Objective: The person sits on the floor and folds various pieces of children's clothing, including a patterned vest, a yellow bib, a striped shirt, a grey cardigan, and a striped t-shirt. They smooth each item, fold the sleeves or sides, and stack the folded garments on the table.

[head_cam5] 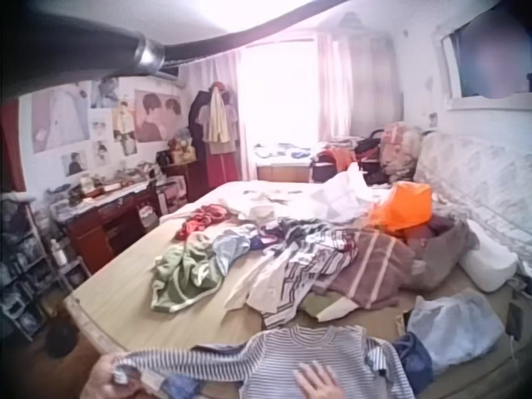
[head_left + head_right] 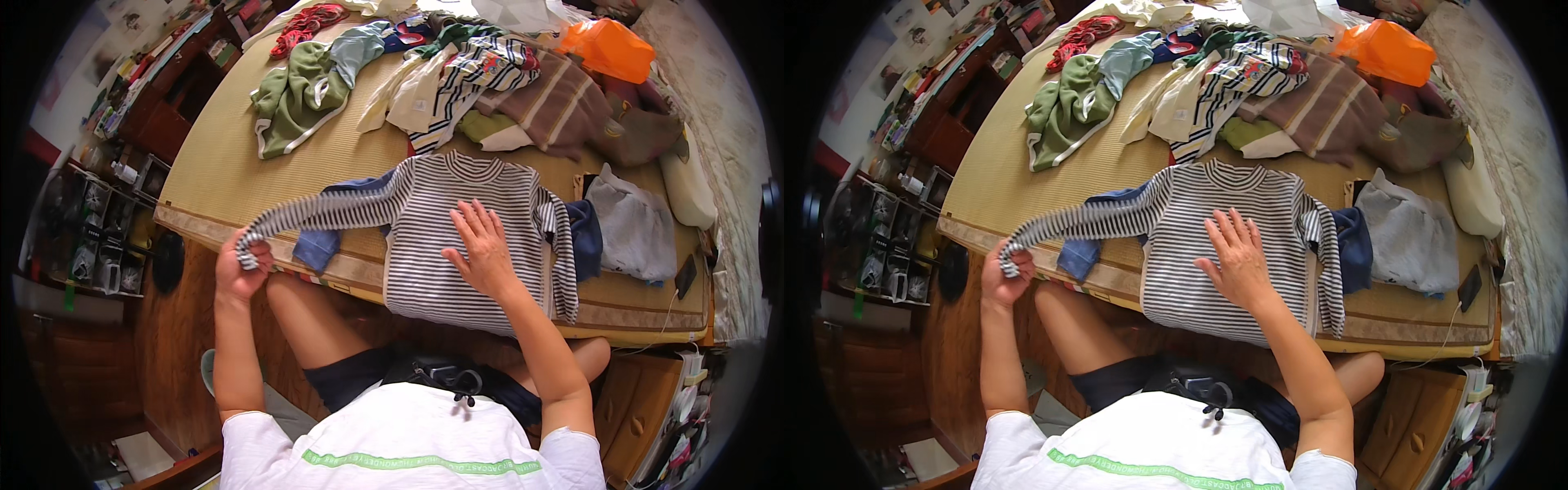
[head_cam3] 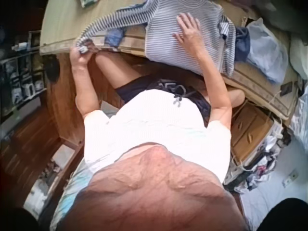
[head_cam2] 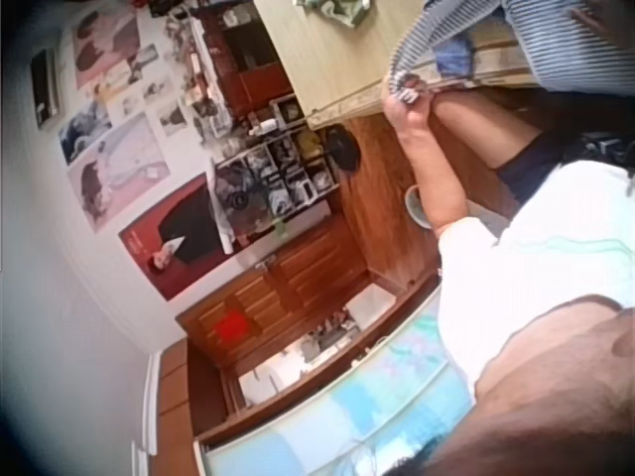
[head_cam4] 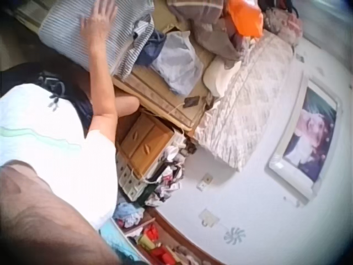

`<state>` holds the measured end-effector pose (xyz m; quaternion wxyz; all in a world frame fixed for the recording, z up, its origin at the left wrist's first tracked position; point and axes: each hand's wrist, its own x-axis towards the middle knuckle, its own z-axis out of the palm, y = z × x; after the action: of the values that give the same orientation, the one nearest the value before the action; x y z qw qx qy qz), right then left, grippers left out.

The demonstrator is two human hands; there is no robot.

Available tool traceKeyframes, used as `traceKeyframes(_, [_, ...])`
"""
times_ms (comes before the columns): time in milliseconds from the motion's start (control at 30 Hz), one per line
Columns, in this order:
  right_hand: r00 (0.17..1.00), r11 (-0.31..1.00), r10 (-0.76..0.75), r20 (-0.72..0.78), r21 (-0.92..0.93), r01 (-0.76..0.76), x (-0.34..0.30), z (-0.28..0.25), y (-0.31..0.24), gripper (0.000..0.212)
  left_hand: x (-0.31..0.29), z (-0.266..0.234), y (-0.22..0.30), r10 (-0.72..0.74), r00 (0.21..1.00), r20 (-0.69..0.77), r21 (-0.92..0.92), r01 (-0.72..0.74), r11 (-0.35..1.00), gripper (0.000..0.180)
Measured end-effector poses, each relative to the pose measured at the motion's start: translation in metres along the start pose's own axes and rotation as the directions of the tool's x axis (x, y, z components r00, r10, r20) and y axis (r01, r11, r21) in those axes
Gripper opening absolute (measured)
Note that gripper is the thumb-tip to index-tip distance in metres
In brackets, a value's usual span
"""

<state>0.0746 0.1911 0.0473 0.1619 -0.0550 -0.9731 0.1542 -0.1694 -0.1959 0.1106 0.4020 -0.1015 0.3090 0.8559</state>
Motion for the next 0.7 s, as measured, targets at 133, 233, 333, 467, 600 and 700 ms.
traceKeyframes(133, [0.946, 0.986, 0.115, 0.302, -0.149, -0.072, 0.04, 0.045, -0.009, 0.078, -0.007, 0.006, 0.019, 0.045, 0.999, 0.012, -0.203, -0.042, 0.978, 0.019])
traceKeyframes(233, [0.929, 0.984, 0.149, 0.34, -0.141, -0.106, 0.057, 0.049, -0.021, 0.078, -0.019, 0.039, -0.006, 0.09, 0.996, 0.03, -0.341, -0.074, 0.937, 0.019])
traceKeyframes(333, [0.96, 0.955, 0.123, 0.252, 0.233, -0.183, 0.052, 0.042, -0.008, 0.065, -0.018, 0.076, -0.053, 0.087, 0.985, 0.15, -0.433, -0.013, 0.901, 0.018])
traceKeyframes(467, [0.867, -0.181, 0.373, 0.33, 0.943, -0.28, 0.032, 0.001, 0.017, 0.056, 0.026, 0.119, -0.154, -0.126, 0.906, 0.404, -0.301, 0.262, 0.917, 0.043])
traceKeyframes(600, [0.87, -0.402, 0.454, 0.191, 0.916, 0.009, -0.022, 0.001, 0.094, 0.051, 0.042, 0.176, -0.25, -0.546, 0.735, 0.403, 0.503, 0.32, 0.803, 0.057])
traceKeyframes(700, [0.819, -0.665, 0.491, 0.296, 0.735, 0.133, -0.045, 0.004, 0.127, 0.058, 0.048, 0.154, -0.264, -0.365, 0.815, 0.45, 0.634, -0.003, 0.774, 0.036])
